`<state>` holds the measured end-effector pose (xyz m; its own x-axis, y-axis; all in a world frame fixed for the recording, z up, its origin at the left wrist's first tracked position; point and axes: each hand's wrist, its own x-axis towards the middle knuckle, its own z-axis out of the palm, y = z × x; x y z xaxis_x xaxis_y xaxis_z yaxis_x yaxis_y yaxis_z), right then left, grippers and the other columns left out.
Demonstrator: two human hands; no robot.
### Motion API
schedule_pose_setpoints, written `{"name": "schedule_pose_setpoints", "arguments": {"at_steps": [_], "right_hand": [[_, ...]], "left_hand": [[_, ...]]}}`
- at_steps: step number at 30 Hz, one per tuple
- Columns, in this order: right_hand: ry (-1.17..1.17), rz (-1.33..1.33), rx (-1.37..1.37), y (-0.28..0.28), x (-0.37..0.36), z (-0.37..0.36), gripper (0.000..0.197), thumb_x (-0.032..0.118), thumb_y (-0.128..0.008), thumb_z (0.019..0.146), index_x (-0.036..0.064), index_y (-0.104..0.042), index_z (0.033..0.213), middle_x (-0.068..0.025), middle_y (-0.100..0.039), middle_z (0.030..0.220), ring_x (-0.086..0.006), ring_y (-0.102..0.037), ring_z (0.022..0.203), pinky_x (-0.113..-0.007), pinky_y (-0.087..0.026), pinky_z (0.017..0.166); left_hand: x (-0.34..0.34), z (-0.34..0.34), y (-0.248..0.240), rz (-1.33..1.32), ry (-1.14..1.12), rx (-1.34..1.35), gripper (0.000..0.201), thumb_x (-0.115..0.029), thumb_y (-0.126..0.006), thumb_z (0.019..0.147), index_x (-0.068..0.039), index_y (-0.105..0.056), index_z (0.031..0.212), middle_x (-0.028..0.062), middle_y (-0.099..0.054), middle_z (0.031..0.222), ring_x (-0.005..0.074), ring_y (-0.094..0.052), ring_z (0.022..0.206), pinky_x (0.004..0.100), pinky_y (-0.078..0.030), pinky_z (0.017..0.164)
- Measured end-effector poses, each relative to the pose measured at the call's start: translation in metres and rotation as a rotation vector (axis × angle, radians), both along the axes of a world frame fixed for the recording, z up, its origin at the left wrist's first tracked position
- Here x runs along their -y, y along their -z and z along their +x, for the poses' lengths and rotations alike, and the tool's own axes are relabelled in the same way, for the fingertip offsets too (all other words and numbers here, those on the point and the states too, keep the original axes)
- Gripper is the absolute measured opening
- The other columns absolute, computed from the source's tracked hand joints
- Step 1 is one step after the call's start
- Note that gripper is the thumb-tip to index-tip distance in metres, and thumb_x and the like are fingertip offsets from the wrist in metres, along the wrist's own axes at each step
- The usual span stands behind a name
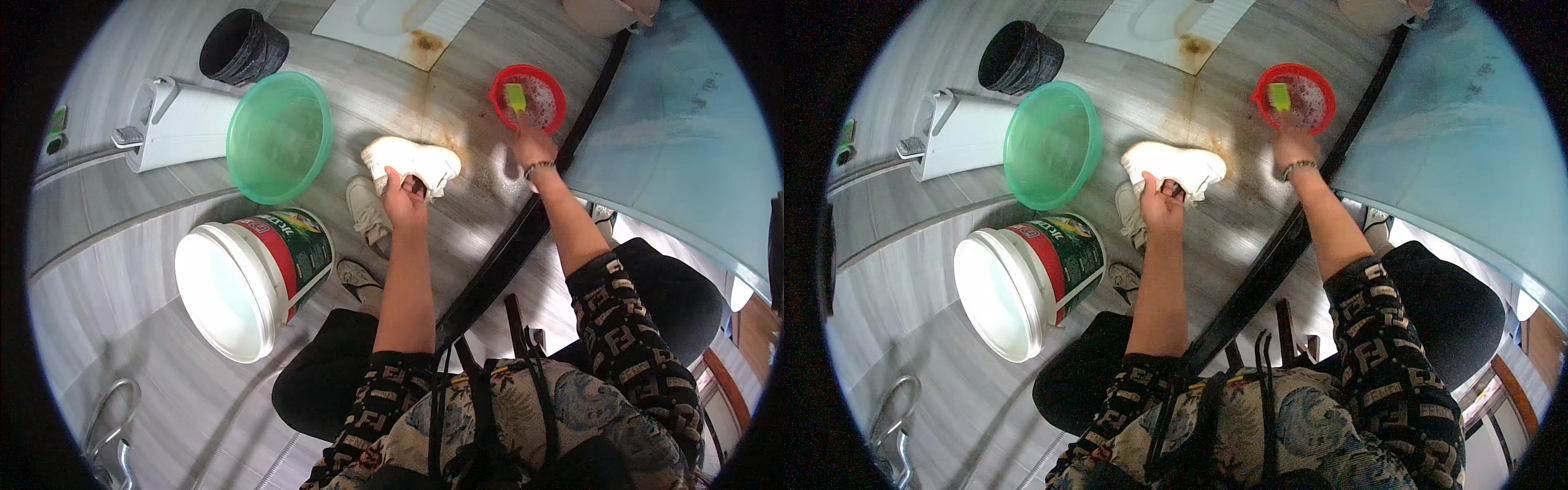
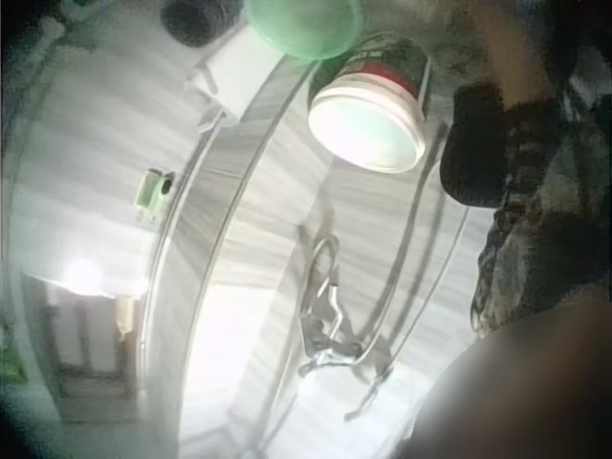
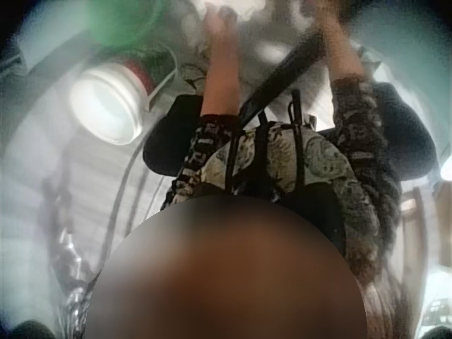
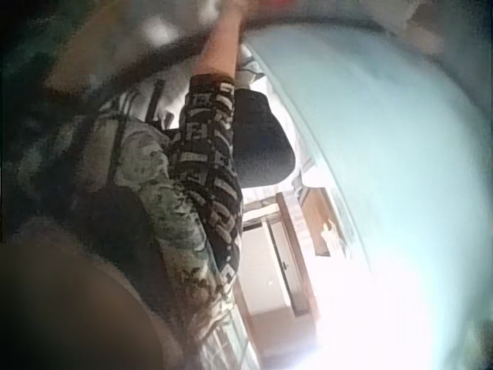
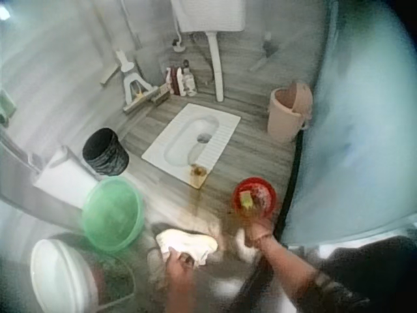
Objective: The person prepares a soapy solution in a red scoop and green basin, then scrubs a pair of white sneakers with a brush. They repeatedly dip the brush into the solution and scrub the shoes on the floor.
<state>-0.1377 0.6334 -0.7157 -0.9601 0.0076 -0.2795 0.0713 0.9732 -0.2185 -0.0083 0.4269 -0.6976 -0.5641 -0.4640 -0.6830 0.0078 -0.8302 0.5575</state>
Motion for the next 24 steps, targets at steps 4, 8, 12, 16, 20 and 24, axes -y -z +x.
{"name": "schedule_pose_setpoints", "arguments": {"at_steps": [4, 8, 12, 16, 20, 24], "right_hand": [[-0.013, 0.044, 0.272, 0.032, -0.041, -0.054, 0.034, 0.021, -0.039, 0.08, 0.0108, -0.048, 0.111, -0.0188, -0.056, 0.096, -0.0353, -0.055, 0.087, -0.043, -0.044, 0.075], [-0.055, -0.225, 0.161, 0.016, -0.027, -0.045, 0.033, 0.024, -0.043, 0.08, 0.011, -0.052, 0.108, -0.0197, -0.055, 0.1, -0.0352, -0.052, 0.092, -0.042, -0.042, 0.078], [-0.141, -0.557, -0.153, 0.014, 0.0, 0.022, 0.039, 0.026, -0.051, 0.077, 0.0253, -0.048, 0.115, -0.0196, -0.058, 0.078, -0.035, -0.056, 0.072, -0.043, -0.045, 0.064], [-0.3, -0.581, 0.023, -0.065, 0.062, 0.066, 0.048, 0.018, -0.054, 0.078, 0.0278, -0.04, 0.122, -0.0189, -0.054, 0.069, -0.0319, -0.055, 0.06, -0.041, -0.043, 0.054], [-0.401, -0.405, -0.014, -0.039, 0.064, 0.08, 0.045, 0.02, -0.051, 0.078, 0.0286, -0.041, 0.121, -0.0158, -0.058, 0.066, -0.0335, -0.055, 0.058, -0.042, -0.045, 0.053], [-0.355, -0.304, -0.059, -0.026, 0.034, 0.056, 0.038, 0.018, -0.051, 0.076, 0.0267, -0.05, 0.114, -0.0151, -0.057, 0.063, -0.0322, -0.055, 0.054, -0.04, -0.045, 0.05]], "left_hand": [[-0.017, -0.017, -0.006, 0.1, 0.035, -0.032, 0.043, -0.034, -0.046, 0.085, -0.005, -0.038, 0.116, 0.0092, -0.049, 0.109, 0.0246, -0.048, 0.098, 0.0426, -0.035, 0.087], [-0.01, -0.017, -0.005, 0.098, -0.003, -0.014, 0.044, -0.034, -0.049, 0.084, -0.005, -0.04, 0.116, 0.0095, -0.049, 0.109, 0.0251, -0.047, 0.1, 0.0426, -0.032, 0.089], [-0.021, -0.029, -0.029, 0.136, -0.037, 0.049, 0.051, -0.038, -0.052, 0.081, -0.005, -0.04, 0.116, 0.0091, -0.049, 0.108, 0.0226, -0.046, 0.098, 0.0374, -0.032, 0.088], [-0.013, -0.023, -0.019, 0.106, -0.046, -0.09, 0.051, -0.04, -0.055, 0.079, -0.006, -0.042, 0.115, 0.0066, -0.05, 0.108, 0.0198, -0.046, 0.096, 0.0337, -0.033, 0.087], [-0.019, -0.026, -0.007, 0.161, -0.103, -0.102, 0.048, -0.035, -0.052, 0.082, -0.005, -0.039, 0.117, 0.0102, -0.046, 0.115, 0.0231, -0.041, 0.108, 0.0381, -0.029, 0.093], [-0.014, -0.028, -0.012, 0.17, -0.087, -0.146, 0.044, -0.036, -0.051, 0.082, -0.004, -0.042, 0.112, 0.0086, -0.05, 0.108, 0.0223, -0.047, 0.095, 0.0376, -0.037, 0.082]]}}
